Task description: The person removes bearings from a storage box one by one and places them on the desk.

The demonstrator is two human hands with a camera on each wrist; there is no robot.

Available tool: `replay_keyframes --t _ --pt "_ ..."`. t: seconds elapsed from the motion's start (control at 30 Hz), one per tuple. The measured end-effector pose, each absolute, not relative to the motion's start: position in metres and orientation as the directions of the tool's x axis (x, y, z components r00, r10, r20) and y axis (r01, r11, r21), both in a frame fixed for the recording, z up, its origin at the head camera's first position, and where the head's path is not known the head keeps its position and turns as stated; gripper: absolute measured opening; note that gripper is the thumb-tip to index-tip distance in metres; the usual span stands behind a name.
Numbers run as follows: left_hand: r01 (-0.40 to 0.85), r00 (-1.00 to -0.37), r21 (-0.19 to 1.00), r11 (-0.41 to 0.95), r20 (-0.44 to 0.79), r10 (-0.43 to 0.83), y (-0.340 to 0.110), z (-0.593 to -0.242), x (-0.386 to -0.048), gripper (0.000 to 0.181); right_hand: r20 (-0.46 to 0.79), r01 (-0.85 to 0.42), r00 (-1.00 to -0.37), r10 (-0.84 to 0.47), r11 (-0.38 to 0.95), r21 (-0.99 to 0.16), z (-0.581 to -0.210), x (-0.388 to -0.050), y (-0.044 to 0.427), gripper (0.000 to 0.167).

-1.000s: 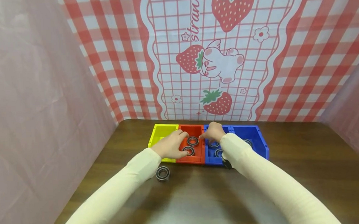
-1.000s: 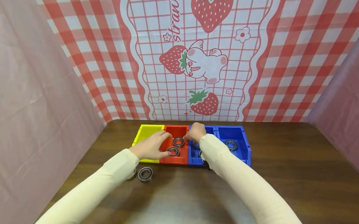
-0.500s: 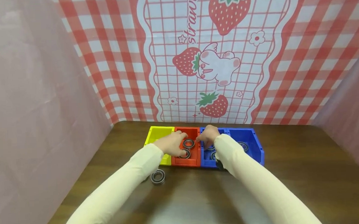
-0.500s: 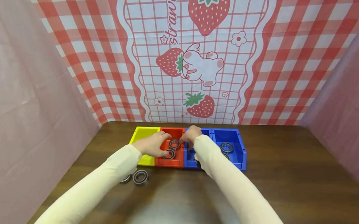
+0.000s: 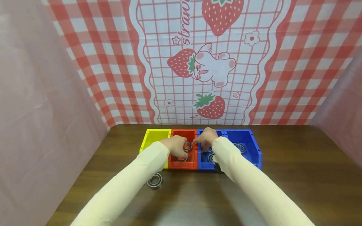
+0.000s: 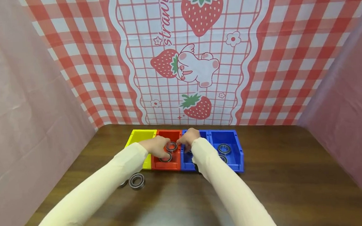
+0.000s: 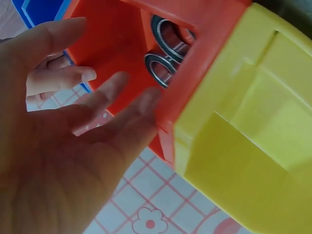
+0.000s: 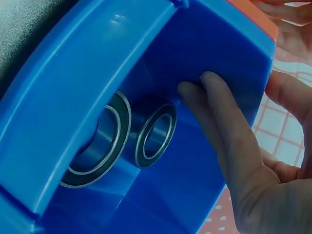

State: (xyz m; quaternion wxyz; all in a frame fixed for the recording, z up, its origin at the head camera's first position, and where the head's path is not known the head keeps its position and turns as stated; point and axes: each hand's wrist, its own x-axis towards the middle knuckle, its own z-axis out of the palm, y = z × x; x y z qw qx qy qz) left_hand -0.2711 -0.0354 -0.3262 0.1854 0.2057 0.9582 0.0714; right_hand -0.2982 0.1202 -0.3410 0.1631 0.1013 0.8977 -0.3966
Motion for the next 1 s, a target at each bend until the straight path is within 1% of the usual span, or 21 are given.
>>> replay_keyframes --t 0.13,0.23,0.4,0.47,0.57,0.67,0.83,1.0 --pt "0.321 -0.859 0.178 0.93 -0.359 0.365 -0.03 -0.324 -0.273 0.047 -0.37 0.309 -0.927 0.059 0.68 -0.665 -0.34 -0.298 0.118 0.037" --pt "0.293 -0.863 0.16 0.943 -0.38 0.333 -0.027 -0.323 -0.275 0.04 -0.369 0.309 -0.927 0.064 0.686 -0.658 -0.34 -0.298 0.117 0.036" --pt "0.265 -0.867 0.138 0.954 -0.399 0.298 -0.023 -0.323 -0.276 0.045 -0.365 0.306 -0.929 0.06 0.679 -0.667 -0.342 -0.299 0.118 0.037" --pt "0.26 -0.869 0.141 0.955 -0.397 0.295 -0.022 -0.324 -0.275 0.044 -0.367 0.309 -0.928 0.061 0.677 -0.668 -0.343 -0.3 0.118 0.039" --pt "0.253 -0.872 0.151 0.956 -0.393 0.292 -0.02 -0.328 -0.274 0.036 -0.373 0.314 -0.926 0.065 0.68 -0.663 -0.346 -0.301 0.118 0.041" --pt "0.236 -0.874 0.162 0.958 -0.395 0.282 -0.019 -0.333 -0.272 0.031 -0.376 0.316 -0.924 0.065 0.682 -0.659 -0.348 -0.301 0.119 0.04" --pt "0.206 -0.879 0.178 0.962 -0.398 0.261 -0.019 -0.337 -0.271 0.033 -0.379 0.318 -0.923 0.063 0.678 -0.663 -0.348 -0.301 0.119 0.035" --pt "0.206 -0.875 0.182 0.962 -0.406 0.264 -0.018 -0.338 -0.273 0.043 -0.37 0.306 -0.927 0.056 0.682 -0.664 -0.343 -0.3 0.12 0.034"
